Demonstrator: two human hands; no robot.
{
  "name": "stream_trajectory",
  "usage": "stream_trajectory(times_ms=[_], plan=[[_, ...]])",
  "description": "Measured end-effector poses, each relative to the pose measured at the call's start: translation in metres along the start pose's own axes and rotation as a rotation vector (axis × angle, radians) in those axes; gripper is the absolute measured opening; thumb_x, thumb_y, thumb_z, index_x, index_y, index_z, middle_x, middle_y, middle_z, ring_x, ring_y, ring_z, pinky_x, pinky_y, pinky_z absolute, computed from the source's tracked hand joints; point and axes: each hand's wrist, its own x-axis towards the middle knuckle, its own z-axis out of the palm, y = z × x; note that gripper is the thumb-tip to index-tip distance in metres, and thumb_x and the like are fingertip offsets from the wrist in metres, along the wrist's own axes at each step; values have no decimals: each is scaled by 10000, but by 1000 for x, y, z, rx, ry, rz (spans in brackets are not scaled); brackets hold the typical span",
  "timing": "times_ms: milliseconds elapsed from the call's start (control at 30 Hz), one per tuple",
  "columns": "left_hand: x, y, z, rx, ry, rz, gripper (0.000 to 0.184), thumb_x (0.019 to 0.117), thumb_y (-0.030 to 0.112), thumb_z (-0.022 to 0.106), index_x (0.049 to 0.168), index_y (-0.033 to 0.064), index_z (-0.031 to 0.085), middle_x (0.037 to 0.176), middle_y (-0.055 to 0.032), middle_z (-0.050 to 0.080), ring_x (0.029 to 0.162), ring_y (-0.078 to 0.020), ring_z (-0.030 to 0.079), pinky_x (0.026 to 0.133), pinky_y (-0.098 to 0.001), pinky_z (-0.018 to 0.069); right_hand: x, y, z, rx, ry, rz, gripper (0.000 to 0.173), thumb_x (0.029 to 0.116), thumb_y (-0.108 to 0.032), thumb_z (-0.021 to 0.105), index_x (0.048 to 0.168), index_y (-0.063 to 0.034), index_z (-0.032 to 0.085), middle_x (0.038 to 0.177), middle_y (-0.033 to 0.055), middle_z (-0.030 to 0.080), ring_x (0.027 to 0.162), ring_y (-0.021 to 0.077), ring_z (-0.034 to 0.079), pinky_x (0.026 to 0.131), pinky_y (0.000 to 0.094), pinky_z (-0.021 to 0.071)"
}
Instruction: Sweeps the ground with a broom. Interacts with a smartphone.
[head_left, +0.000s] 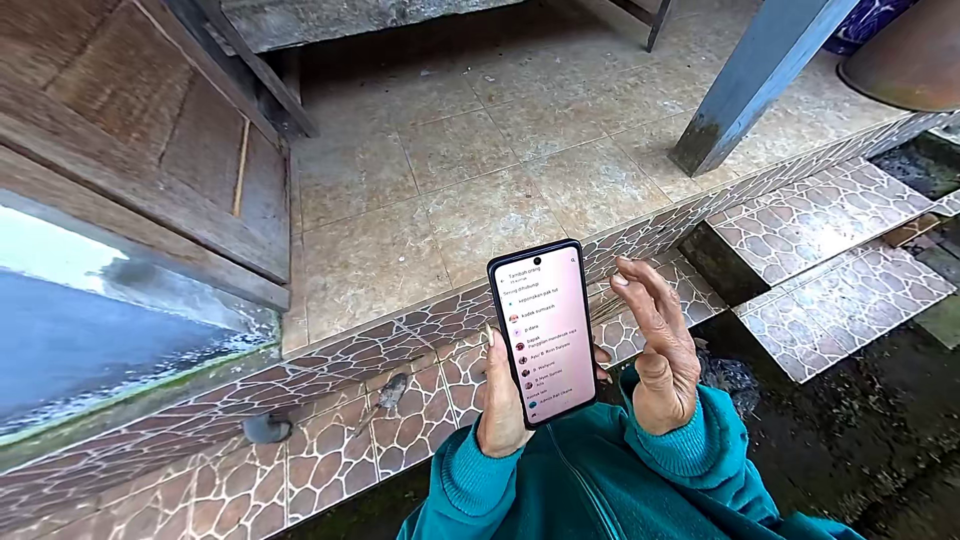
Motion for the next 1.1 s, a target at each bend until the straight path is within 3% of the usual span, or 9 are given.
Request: stream_trajectory(times_ms=[533,767,1100], plan=[[-3,3,6,41,23,32,638,948,680,454,1282,179,663,1162,-101,740,1064,-230,727,931,-417,595,-2,-7,2,33,21,-21,556,1091,-556,295,1461,-258,584,1516,11,523,1456,176,416,1234,371,317],[-3,2,2,15,-27,-10,710,930,714,459,1308,140,637,1167,-163,720,1062,-301,717,927,-468,589,-5,-10,-2,76,13,-20,547,1086,-560,307,1424,-262,617,1518,-8,511,1440,176,432,1222,378,344],[-2,4,9,2,-39,-17,702,932,720,442,1303,158,645,1168,-159,722,1064,-297,718,923,-460,591,-7,-16,-5,100,3,-40,531,1084,-556,324,1401,-262,633,1509,-40,509,1436,158,424,1216,357,341]])
